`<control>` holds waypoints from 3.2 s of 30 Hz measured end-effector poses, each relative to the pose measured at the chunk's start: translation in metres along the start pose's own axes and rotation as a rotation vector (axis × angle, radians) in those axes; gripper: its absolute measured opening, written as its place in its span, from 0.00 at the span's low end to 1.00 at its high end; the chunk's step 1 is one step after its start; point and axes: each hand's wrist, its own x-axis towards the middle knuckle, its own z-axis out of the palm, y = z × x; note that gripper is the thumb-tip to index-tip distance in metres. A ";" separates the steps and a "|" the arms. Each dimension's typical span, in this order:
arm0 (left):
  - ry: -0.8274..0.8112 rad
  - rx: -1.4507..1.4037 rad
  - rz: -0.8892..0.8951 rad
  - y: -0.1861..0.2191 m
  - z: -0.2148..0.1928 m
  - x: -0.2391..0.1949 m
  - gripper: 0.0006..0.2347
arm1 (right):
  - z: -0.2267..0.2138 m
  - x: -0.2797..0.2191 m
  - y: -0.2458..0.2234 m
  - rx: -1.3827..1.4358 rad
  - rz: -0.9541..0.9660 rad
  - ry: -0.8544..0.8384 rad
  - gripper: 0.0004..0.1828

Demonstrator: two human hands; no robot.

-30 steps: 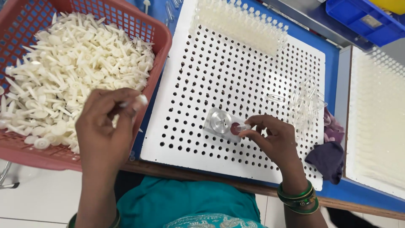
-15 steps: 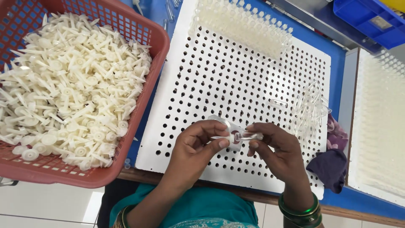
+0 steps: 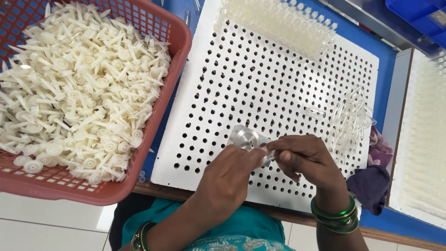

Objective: The person sits at a factory workbench assembling small plastic components. They pick white plastic parts from a red basket, press each part into a small metal fixture on a perforated board, attach clear plastic tubes to the parts, and place finished assemblies with others on the board.

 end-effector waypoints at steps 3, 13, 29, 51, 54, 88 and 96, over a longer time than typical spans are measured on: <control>0.074 -0.011 0.167 -0.002 -0.008 0.007 0.20 | -0.005 0.013 0.001 0.202 0.086 -0.066 0.16; 0.177 0.667 -0.467 -0.040 -0.140 0.017 0.17 | -0.005 0.195 -0.029 -0.961 -0.380 0.185 0.11; 0.063 0.839 -0.511 -0.048 -0.144 0.020 0.09 | -0.086 0.056 0.018 -1.377 0.351 0.351 0.19; 0.358 -0.105 -0.483 0.010 -0.098 -0.016 0.10 | 0.020 -0.012 -0.016 -0.569 -0.061 0.215 0.12; 0.281 0.012 -0.415 0.009 -0.092 -0.016 0.09 | 0.022 -0.010 -0.015 -0.629 -0.026 0.238 0.14; 0.176 0.253 -0.054 -0.017 -0.049 -0.003 0.22 | -0.002 0.061 -0.014 -0.281 -0.039 -0.099 0.12; 0.196 0.933 -0.482 -0.052 -0.162 0.004 0.18 | -0.041 0.238 -0.019 -0.986 -0.369 0.292 0.12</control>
